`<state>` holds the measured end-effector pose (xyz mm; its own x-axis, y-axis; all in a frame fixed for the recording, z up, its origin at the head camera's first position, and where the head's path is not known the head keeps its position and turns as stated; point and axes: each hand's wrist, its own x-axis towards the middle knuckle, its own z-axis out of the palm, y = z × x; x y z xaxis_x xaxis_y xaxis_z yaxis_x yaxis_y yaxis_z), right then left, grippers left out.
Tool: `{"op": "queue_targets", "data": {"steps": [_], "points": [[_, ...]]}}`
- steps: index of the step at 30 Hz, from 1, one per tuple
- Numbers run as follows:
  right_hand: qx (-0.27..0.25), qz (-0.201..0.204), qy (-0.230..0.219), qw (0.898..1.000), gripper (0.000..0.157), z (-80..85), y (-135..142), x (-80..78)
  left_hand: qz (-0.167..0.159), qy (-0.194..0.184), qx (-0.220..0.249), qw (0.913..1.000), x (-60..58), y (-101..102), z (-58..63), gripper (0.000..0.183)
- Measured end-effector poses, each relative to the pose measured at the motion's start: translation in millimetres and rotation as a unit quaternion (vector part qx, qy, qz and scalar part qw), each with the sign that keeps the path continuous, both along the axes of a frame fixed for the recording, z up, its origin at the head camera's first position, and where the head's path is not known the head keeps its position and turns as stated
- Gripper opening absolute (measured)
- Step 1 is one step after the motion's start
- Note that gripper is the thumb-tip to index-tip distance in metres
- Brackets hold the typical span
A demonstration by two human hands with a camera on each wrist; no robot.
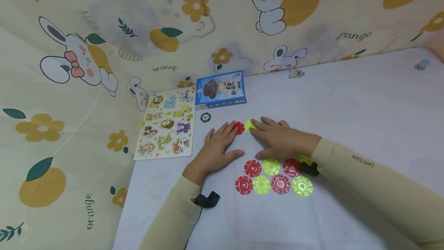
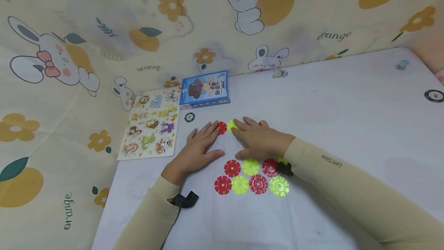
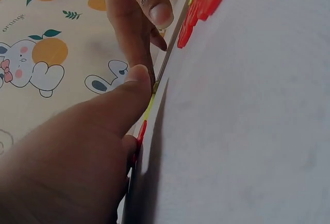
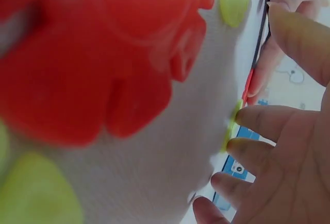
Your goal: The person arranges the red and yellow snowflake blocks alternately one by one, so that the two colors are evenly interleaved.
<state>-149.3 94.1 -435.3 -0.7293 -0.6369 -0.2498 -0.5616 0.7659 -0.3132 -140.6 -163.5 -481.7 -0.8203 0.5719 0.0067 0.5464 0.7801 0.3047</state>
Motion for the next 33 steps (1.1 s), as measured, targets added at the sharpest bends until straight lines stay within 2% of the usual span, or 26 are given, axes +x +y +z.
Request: {"op": "queue_targets", "data": {"steps": [10,14,17,20,24,26,28,30,33], "points": [[-0.02,-0.009,-0.034,0.999,0.098,1.5,1,-2.0,0.001,0.0,0.009,1.0,1.1,0,-0.4,0.085],[-0.054,-0.031,-0.033,0.998,0.094,3.9,8,-2.9,0.009,-0.006,0.018,0.9998,3.2,2,0.9,0.085],[-0.104,-0.053,-0.024,0.993,0.086,10.6,20,-1.7,0.011,-0.004,0.026,0.9996,6.4,7,4.3,0.086],[-0.178,-0.071,-0.023,0.981,0.078,17.3,37,3.8,0.004,0.004,0.018,0.9998,9.1,15,7.5,0.087],[-0.273,-0.096,-0.048,0.956,0.066,20.8,61,17.5,-0.015,0.007,0.003,0.9999,10.8,28,10.5,0.087],[-0.308,-0.108,-0.064,0.943,0.061,18.5,70,25.0,-0.02,0.002,-0.007,0.9998,10.7,33,10.7,0.088],[-0.325,-0.113,-0.079,0.936,0.059,14.2,77,32.3,-0.021,-0.007,-0.017,0.9996,10.3,35,10.1,0.087],[-0.319,-0.116,-0.09,0.936,0.059,7.2,83,39.6,-0.021,-0.011,-0.028,0.9993,10.3,37,9.1,0.088],[-0.271,-0.118,-0.096,0.95,0.058,-4.6,89,51.5,-0.022,-0.015,-0.037,0.999,10.4,36,7.4,0.089]]}}
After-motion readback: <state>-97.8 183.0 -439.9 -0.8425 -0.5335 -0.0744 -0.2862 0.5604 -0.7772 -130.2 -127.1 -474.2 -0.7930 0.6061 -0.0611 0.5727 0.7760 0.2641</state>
